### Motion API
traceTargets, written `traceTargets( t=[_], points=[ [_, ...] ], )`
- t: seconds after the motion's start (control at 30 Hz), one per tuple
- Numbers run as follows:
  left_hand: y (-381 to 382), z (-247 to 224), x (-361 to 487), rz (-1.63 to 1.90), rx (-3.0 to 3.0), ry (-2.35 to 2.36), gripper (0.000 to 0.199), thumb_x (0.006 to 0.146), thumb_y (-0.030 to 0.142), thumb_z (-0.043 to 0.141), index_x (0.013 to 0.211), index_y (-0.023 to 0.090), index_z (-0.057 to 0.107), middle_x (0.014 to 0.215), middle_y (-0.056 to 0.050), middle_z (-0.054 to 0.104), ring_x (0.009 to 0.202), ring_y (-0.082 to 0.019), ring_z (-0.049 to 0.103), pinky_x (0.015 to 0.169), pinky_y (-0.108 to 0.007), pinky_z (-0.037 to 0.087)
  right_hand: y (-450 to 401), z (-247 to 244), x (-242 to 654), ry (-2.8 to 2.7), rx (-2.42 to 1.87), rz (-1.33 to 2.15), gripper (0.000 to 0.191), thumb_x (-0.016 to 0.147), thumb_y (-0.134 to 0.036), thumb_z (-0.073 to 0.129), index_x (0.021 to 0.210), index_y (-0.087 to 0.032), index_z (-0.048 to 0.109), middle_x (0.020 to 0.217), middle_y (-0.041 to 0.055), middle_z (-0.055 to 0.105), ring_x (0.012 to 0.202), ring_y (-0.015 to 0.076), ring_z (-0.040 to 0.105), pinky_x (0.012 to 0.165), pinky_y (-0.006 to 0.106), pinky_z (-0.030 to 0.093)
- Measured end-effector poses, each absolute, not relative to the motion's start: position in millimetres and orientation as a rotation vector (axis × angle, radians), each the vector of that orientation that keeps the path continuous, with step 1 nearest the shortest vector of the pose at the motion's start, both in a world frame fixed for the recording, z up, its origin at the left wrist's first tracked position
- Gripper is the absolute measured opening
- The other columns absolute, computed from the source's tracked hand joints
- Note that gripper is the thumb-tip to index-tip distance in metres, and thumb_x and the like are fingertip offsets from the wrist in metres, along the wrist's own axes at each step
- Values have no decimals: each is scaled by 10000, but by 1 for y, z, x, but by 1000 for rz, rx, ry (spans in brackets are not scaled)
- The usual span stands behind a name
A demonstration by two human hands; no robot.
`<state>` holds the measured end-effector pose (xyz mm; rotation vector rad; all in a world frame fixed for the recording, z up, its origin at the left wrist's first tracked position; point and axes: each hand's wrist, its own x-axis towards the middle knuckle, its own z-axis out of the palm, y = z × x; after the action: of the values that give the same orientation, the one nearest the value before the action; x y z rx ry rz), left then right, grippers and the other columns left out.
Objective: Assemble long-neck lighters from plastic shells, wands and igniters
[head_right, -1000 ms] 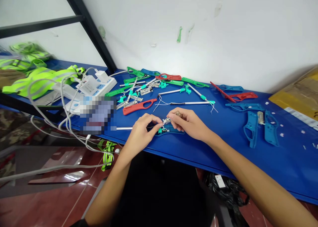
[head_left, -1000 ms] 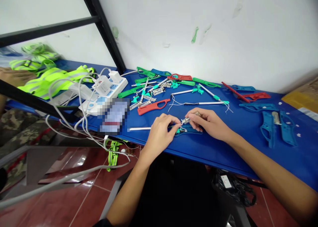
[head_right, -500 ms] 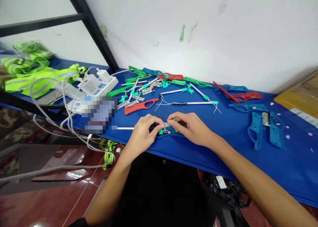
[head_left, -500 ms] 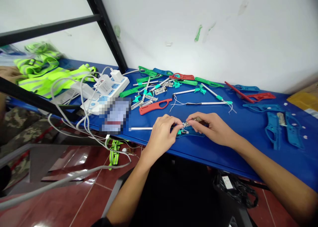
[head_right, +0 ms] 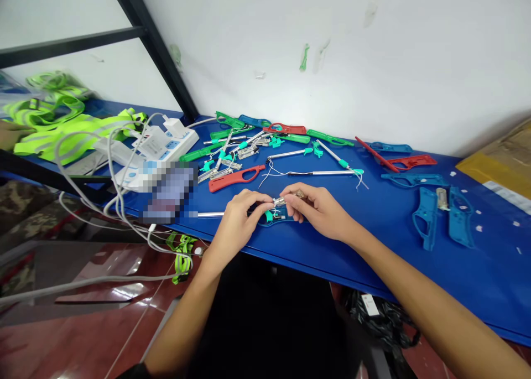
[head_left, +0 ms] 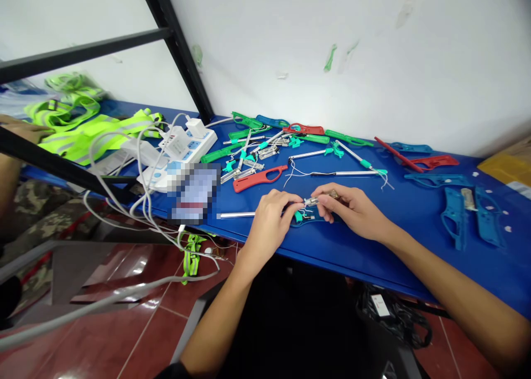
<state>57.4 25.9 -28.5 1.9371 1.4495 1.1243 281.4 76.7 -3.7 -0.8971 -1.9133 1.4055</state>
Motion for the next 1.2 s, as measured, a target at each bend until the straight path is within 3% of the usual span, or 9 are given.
traceTargets(
  t=[0.37,0.77,1.2],
  points=[
    [22,-24,54,1140,1928,1383,164,1049,179,708,900,229,756,942,0,815,929,-216,670,885,-356,466,77,2,284,-2049,-845,1364,343,1070,-504,646,1176,-199,763,817,19,756,696,143,678,678,285,569],
    [23,-25,57,1075,2000,1432,41,1035,237,751,1047,255,786,1083,5,833,1052,-233,681,959,-394,475,85,3,291,-2079,-858,1242,337,1062,-504,654,1182,-209,765,854,26,804,747,158,741,697,292,589],
    [23,-26,56,1098,1962,1398,64,1014,207,773,1013,260,808,1034,2,833,1035,-227,703,938,-395,484,73,8,281,-2004,-949,1279,352,1061,-521,646,1113,-191,756,857,35,811,764,164,749,732,298,583]
  ],
)
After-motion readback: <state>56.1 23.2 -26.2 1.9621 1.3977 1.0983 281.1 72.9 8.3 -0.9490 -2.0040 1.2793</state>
